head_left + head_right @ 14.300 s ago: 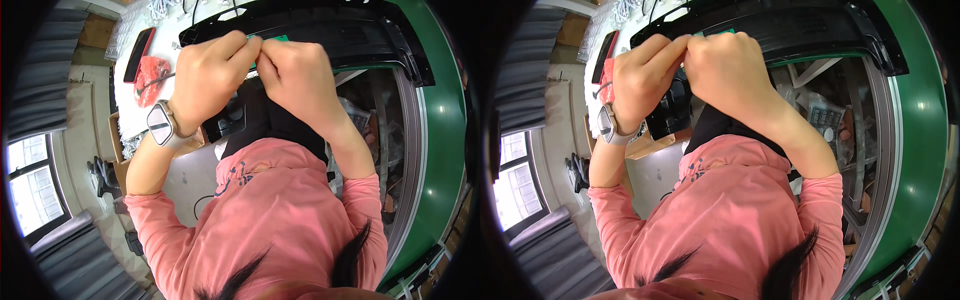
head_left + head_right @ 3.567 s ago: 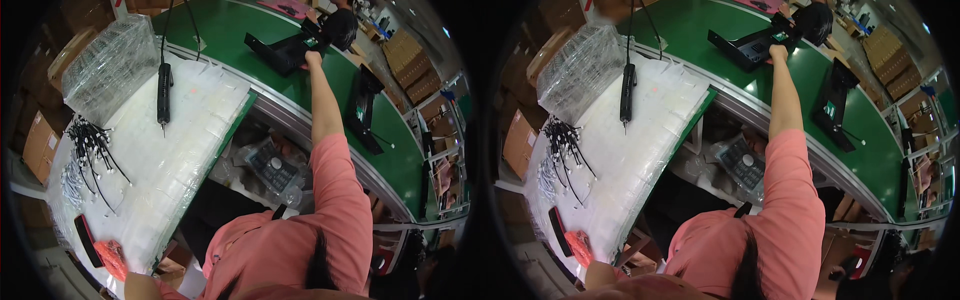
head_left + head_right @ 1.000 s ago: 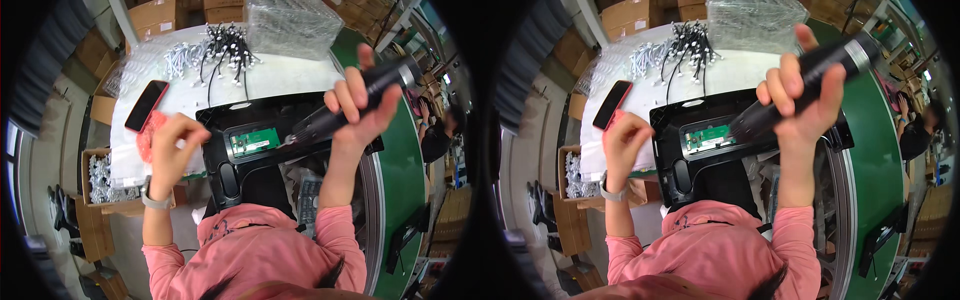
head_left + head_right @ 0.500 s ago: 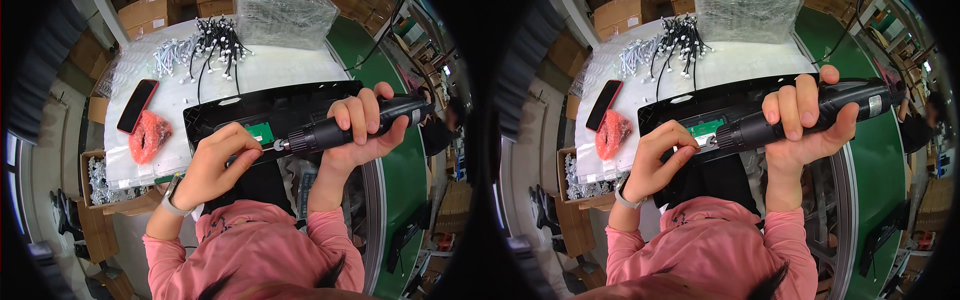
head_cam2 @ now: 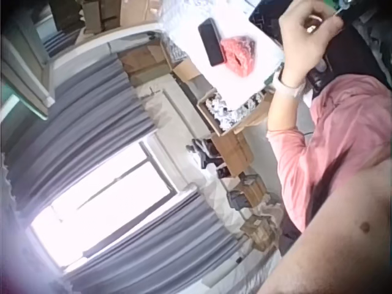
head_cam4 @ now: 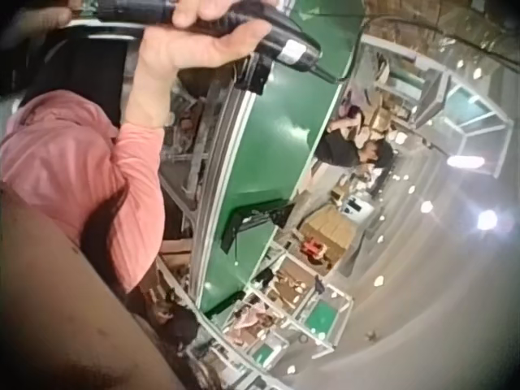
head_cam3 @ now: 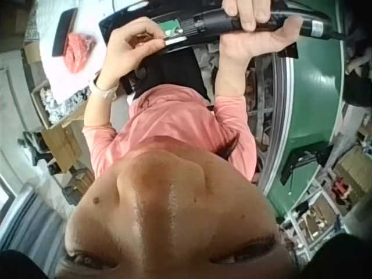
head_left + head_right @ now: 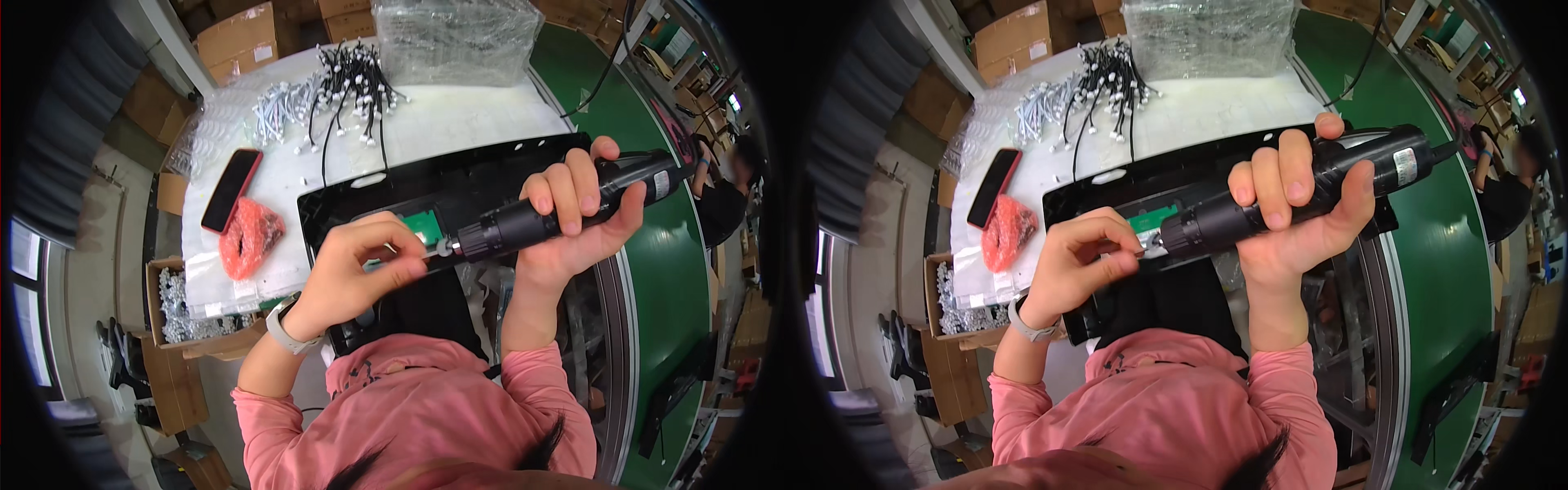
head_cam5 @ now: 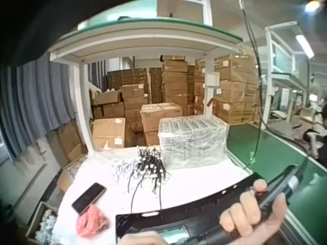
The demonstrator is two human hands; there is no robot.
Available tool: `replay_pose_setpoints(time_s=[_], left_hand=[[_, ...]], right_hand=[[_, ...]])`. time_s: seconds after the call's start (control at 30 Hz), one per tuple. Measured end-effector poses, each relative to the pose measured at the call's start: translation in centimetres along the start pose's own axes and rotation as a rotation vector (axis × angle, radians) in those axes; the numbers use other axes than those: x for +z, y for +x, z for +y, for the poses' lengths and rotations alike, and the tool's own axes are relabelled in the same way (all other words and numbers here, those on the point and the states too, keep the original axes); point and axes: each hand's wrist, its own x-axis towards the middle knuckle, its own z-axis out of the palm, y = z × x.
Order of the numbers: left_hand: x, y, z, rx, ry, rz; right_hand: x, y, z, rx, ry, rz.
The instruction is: Assembling circuit boards into plastic housings using an electric screwdriver at a factory station.
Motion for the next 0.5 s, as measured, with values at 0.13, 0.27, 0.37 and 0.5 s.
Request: replay_pose_setpoints(time_s=[0.13, 0.27, 0.37, 0.5], left_hand=[[-0.2, 6.1, 3.5, 0.211, 0.31, -0.044], [-4.4, 22.9, 3.4, 0.64, 0.863, 0.269], [-8.7, 34.5, 3.0, 0.423, 1.024, 0.382], [-8.2, 41.8, 2.5, 0.031, 1.209, 0.419]], right_hand=[[-0.9, 1.0, -2.1, -0.008, -0.003, 0.004], [-2.1, 0.8, -3.9, -0.05, -0.236, -0.003], [-3.5, 0.7, -4.7, -0.031, -0.307, -0.007], [-5.6, -0.2, -6.8, -0.03, -0.427, 0.039]])
